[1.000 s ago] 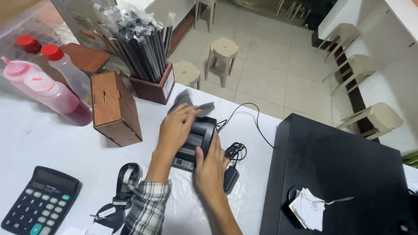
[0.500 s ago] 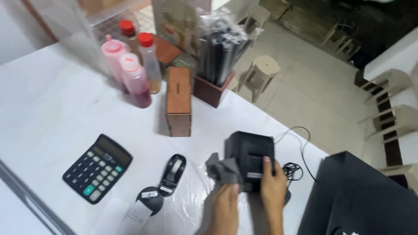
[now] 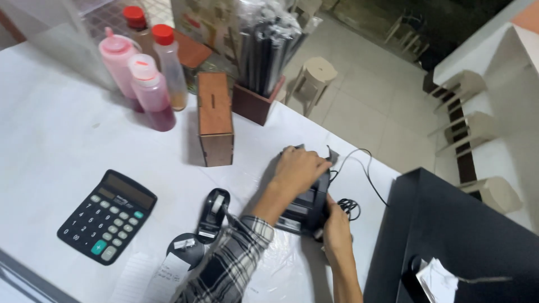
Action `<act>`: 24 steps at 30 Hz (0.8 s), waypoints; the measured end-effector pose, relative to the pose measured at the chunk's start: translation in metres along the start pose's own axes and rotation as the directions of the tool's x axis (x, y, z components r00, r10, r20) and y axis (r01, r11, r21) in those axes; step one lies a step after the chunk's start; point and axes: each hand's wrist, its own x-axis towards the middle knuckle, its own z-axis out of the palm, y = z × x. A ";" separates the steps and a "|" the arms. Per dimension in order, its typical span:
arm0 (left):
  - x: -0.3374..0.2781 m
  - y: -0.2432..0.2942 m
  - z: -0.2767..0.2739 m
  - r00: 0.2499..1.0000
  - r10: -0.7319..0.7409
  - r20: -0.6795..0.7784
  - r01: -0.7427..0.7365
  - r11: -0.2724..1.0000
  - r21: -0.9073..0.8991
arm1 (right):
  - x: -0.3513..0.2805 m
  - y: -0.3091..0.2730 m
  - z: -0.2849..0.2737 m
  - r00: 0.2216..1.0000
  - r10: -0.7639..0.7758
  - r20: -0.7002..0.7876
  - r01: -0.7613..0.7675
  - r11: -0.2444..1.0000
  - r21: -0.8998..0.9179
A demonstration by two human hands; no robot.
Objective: The person cleans and organizes a service counter by wiping a scanner, tape dispenser, and calculator with a cloth, then repositioning them along with papers and a box. The person then wipes the counter surface with the cloth.
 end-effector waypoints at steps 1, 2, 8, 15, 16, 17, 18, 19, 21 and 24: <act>0.006 -0.004 -0.001 1.000 0.012 0.019 -0.012 1.000 0.004 | -0.004 -0.005 -0.001 1.000 0.009 -0.014 -0.009 1.000 0.016; 0.013 -0.007 -0.003 0.991 0.036 0.125 -0.042 0.998 0.044 | -0.008 -0.010 -0.002 0.994 0.106 0.035 -0.111 0.967 0.228; 0.001 -0.006 0.005 0.918 0.330 0.219 -0.370 0.912 0.179 | -0.020 0.004 0.002 0.997 0.062 0.045 -0.076 0.797 0.599; -0.128 0.045 -0.002 0.820 0.509 0.261 -0.567 0.662 0.491 | -0.022 -0.007 -0.004 0.993 0.066 0.098 -0.117 0.660 0.742; -0.138 0.043 -0.008 0.819 0.506 0.271 -0.569 0.655 0.496 | -0.022 -0.003 -0.003 0.992 0.066 0.103 -0.121 0.651 0.749; -0.146 0.041 -0.013 0.802 0.470 0.368 -0.597 0.647 0.475 | -0.020 -0.001 -0.003 0.987 0.120 0.106 -0.159 0.681 0.714; -0.153 0.038 -0.019 0.777 0.429 0.461 -0.621 0.640 0.452 | -0.018 0.002 -0.002 0.979 0.173 0.107 -0.199 0.708 0.677; -0.150 0.036 -0.022 0.773 0.429 0.468 -0.627 0.632 0.456 | -0.018 0.002 -0.002 0.979 0.171 0.108 -0.198 0.700 0.686; -0.143 0.031 -0.029 0.874 0.365 0.320 -0.459 0.837 0.299 | -0.018 0.001 0.000 0.982 0.167 0.090 -0.188 0.786 0.589; -0.091 0.045 -0.038 0.912 0.353 0.210 -0.409 0.821 0.398 | -0.005 0.028 0.014 0.995 0.064 0.082 -0.102 0.764 0.637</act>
